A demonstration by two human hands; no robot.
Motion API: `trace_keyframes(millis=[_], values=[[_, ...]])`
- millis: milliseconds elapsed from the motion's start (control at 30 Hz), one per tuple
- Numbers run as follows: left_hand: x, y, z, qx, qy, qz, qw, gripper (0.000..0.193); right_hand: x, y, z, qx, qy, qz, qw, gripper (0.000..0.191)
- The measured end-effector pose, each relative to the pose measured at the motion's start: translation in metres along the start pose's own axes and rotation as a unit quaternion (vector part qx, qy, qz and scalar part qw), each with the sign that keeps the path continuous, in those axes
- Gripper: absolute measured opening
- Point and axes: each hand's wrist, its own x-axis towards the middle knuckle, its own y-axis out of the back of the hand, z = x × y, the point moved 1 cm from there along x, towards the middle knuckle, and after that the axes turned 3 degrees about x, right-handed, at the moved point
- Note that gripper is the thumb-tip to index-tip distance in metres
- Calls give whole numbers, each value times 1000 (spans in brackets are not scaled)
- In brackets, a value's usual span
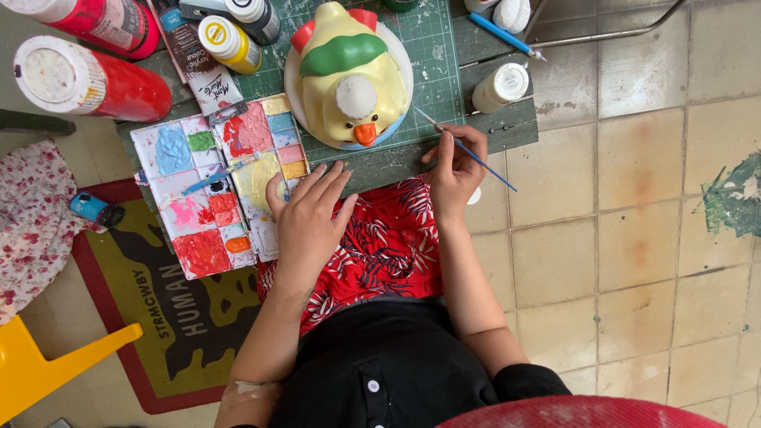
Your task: The person sits on the floor at a low table, dips a brush into a watercolor palette, and paints a duck-shaped ceramic figurine, holding and rotating the figurine with the other hand to reach different sides while applying paint.
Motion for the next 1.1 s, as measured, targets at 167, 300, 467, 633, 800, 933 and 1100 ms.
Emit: trace_keyframes(millis=[167, 300, 467, 633, 800, 933, 1100], values=[[0, 2, 1, -4, 1, -1, 1000, 32, -3, -1, 1, -61, 8, -24, 998, 12], [1, 3, 1, -5, 0, -2, 1000, 32, -3, -1, 1, -51, 11, -29, 998, 12], [1, 4, -1, -6, -2, -2, 1000, 31, -4, -2, -1, -67, 22, -43, 997, 11], [1, 4, 0, -1, -2, -2, 1000, 31, -6, -3, -5, -79, 6, -42, 996, 10], [1, 4, 0, -1, 0, -1, 1000, 31, -5, -4, -7, -89, 8, -49, 995, 8], [1, 4, 1, -4, 0, -2, 1000, 31, -6, -3, -7, -86, 9, -52, 995, 7], [2, 4, 1, -4, 0, -1, 1000, 31, -6, -2, -5, -74, 9, -55, 996, 8]])
